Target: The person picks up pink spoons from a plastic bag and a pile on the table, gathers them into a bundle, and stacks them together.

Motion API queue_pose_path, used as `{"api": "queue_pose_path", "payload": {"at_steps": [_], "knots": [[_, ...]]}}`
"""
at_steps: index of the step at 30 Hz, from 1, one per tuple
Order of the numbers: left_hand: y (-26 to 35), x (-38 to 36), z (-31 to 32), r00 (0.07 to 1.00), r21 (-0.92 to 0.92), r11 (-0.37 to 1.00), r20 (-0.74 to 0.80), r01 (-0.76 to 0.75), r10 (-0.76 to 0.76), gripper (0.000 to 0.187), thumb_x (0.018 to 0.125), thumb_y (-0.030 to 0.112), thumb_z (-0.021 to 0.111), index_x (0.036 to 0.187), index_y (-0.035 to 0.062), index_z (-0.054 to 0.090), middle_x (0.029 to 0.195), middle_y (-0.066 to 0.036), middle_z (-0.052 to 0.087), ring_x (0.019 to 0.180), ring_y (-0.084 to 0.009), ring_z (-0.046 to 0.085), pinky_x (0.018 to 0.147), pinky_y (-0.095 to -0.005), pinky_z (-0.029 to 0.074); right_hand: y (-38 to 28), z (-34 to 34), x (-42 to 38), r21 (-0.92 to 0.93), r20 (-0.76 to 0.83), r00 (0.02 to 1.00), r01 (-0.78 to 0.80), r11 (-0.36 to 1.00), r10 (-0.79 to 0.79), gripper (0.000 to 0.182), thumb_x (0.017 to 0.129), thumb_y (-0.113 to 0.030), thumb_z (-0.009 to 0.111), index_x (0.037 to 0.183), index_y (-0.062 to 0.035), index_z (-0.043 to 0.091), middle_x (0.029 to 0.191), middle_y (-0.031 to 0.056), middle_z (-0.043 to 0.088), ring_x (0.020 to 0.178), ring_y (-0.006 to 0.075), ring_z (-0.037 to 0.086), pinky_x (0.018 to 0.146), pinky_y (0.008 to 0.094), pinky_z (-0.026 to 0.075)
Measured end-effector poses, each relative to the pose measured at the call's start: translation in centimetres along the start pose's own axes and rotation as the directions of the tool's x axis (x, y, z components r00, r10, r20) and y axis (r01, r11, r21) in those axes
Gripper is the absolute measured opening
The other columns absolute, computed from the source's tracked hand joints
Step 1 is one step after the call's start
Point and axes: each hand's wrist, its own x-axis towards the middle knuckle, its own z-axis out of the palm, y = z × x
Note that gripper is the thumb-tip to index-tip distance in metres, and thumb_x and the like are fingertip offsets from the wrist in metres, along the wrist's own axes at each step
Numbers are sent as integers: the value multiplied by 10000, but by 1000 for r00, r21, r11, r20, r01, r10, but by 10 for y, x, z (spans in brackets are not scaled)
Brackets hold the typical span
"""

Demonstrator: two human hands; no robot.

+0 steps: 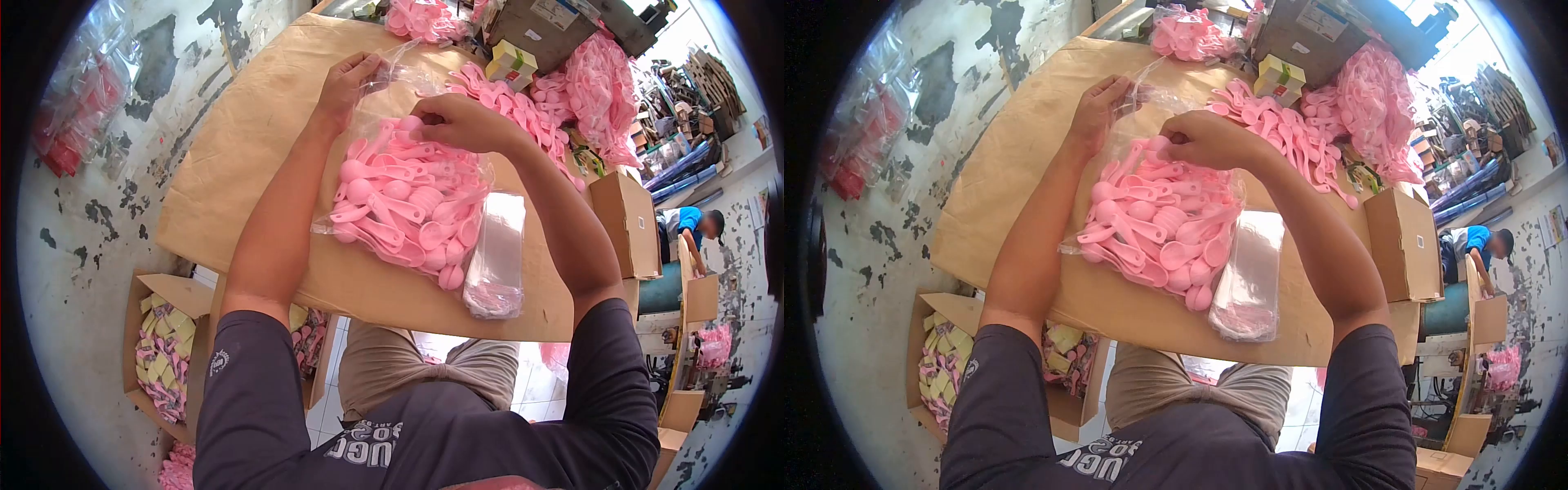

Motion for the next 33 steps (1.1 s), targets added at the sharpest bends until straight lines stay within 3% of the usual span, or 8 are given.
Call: {"api": "queue_pose_path", "payload": {"at_steps": [6, 12, 19, 21, 23, 26, 30, 33], "knots": [[-2, 3, 0, 999, 1, 1000, 35, 4, -4, 277, 1064, 281, 579, 1132, 41, 697, 1159, -136, 745, 1061, -209, 696, 987, -364, 514, 17, 1, -24, 307, -196, 980, 44, 951, 18, 304, 965, -118, 740, 1220, -10, 616, 1062, 42, 701, 963, 120, 662, 867, 279, 521], [-3, 4, -2, 999, -11, 1000, 40, 5, -4, 277, 1063, 283, 577, 1137, 43, 693, 1167, -139, 744, 1065, -206, 695, 988, -370, 513, 18, -3, -37, 610, -268, 963, 140, 780, 38, 266, 1021, -160, 675, 1214, 13, 615, 1102, 62, 733, 964, 129, 677, 894, 293, 520], [0, 3, 1, 1000, 4, 1000, 18, 16, -16, 264, 1057, 288, 586, 1113, 54, 693, 1170, -137, 744, 1071, -206, 691, 994, -364, 507, 34, -22, -63, 524, -363, 930, 151, 838, 59, 382, 1078, -288, 593, 1360, -29, 597, 1115, 29, 692, 961, 91, 665, 811, 255, 530], [-1, 3, -1, 999, 5, 1000, 32, 10, -10, 259, 1056, 287, 587, 1113, 58, 694, 1169, -135, 745, 1069, -205, 692, 995, -362, 506, 48, -28, -74, 635, -427, 858, 62, 770, 284, 427, 1079, -289, 593, 1429, -50, 553, 1103, 24, 682, 942, 92, 657, 785, 252, 529], [-4, 5, -2, 999, 4, 1000, 43, 3, -3, 254, 1055, 285, 588, 1113, 62, 695, 1169, -134, 746, 1067, -203, 693, 997, -361, 505, 83, -39, -81, 610, -467, 822, 33, 791, 326, 468, 1059, -261, 627, 1454, -31, 523, 1109, 32, 672, 962, 115, 653, 821, 267, 544], [-3, 5, 2, 999, 7, 1000, 31, 14, -14, 247, 1055, 280, 587, 1118, 68, 696, 1160, -130, 748, 1058, -205, 696, 998, -360, 503, 114, -36, -101, -135, -701, 692, -363, 922, 170, 482, 937, -173, 732, 1355, 9, 576, 1222, 168, 686, 1074, 244, 675, 952, 372, 533], [-2, 6, 1, 999, 23, 1000, 32, 4, -5, 242, 1056, 278, 587, 1111, 69, 695, 1158, -131, 748, 1056, -211, 698, 991, -360, 509, 76, -32, -83, -261, -746, 665, -240, 935, -38, 441, 936, -156, 726, 1336, -20, 600, 1217, 163, 711, 1050, 265, 702, 931, 387, 545], [-8, 6, -3, 999, -22, 1000, 33, 1, -1, 237, 1061, 270, 581, 1109, 67, 694, 1165, -141, 745, 1059, -212, 699, 983, -362, 515, 27, -14, -53, 85, -407, 913, 75, 994, -35, 442, 928, -120, 700, 1358, -79, 605, 1103, 138, 743, 948, 319, 722, 871, 433, 565]]}}
